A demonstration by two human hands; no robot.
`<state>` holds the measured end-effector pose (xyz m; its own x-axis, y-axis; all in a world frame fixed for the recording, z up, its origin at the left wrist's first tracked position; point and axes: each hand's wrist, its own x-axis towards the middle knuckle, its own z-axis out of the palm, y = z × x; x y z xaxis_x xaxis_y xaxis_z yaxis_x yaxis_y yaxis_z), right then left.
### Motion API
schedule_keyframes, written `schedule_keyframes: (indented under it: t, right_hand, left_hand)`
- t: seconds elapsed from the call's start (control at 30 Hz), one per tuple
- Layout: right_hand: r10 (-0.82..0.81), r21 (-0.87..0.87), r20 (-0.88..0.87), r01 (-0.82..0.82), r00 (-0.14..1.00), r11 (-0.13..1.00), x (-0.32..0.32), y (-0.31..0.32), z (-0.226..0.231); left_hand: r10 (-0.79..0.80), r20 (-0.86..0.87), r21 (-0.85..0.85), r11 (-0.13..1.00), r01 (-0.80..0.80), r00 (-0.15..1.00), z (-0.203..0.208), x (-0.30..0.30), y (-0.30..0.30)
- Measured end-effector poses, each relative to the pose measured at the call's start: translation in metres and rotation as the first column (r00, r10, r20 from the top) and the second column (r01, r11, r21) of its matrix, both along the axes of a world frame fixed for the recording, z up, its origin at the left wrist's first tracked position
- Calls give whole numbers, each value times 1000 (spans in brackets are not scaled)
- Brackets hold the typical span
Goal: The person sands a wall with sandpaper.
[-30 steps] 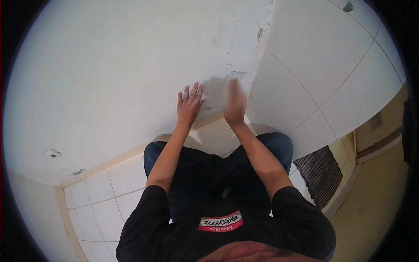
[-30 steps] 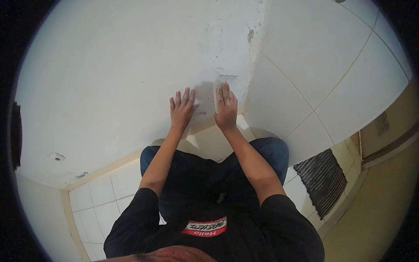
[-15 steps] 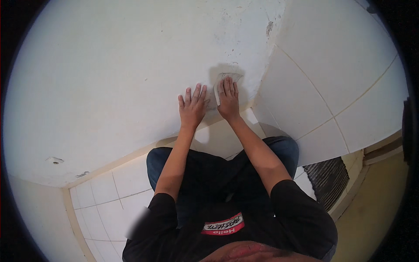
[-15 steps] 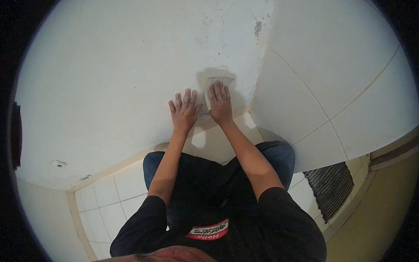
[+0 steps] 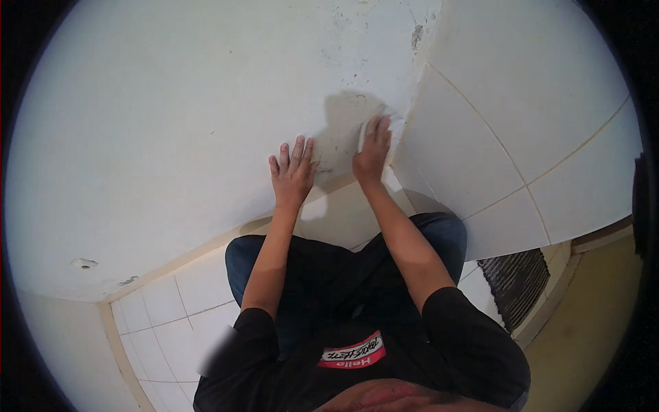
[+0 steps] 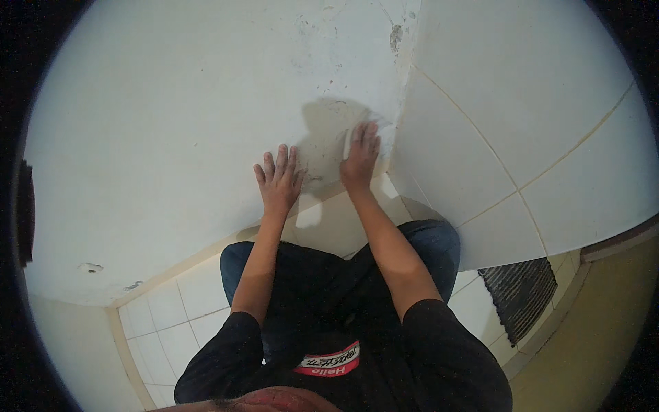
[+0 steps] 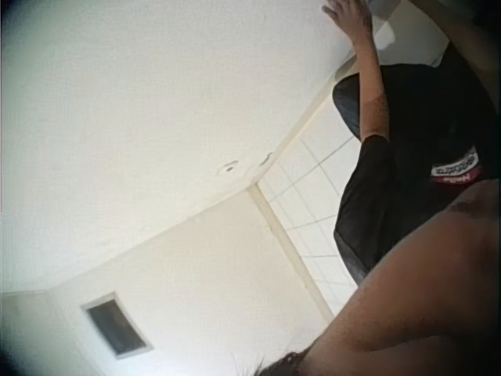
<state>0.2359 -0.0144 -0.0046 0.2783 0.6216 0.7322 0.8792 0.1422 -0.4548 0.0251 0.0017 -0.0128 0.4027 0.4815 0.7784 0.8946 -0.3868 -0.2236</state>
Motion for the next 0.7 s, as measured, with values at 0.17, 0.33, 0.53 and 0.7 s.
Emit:
schedule_keyframes:
  t: [0.17,0.33,0.53,0.7]
  right_hand:
    - [35,166,-52,-26,998,986,20,11,4]
    - [162,98,21,-163,987,982,-26,-3,-18]
    - [326,-109,285,-308,901,945,-45,-17,-45]
    - [184,-10,108,-184,977,983,-23,-9,-19]
  left_hand:
    - [-4,37,-29,1000,6,999,2,8,-2]
    - [-14,58,-23,1000,16,998,0,4,-1]
    - [19,21,2,1000,-19,1000,0,7,1]
    - [-8,67,-19,1000,9,998,-5,0,0]
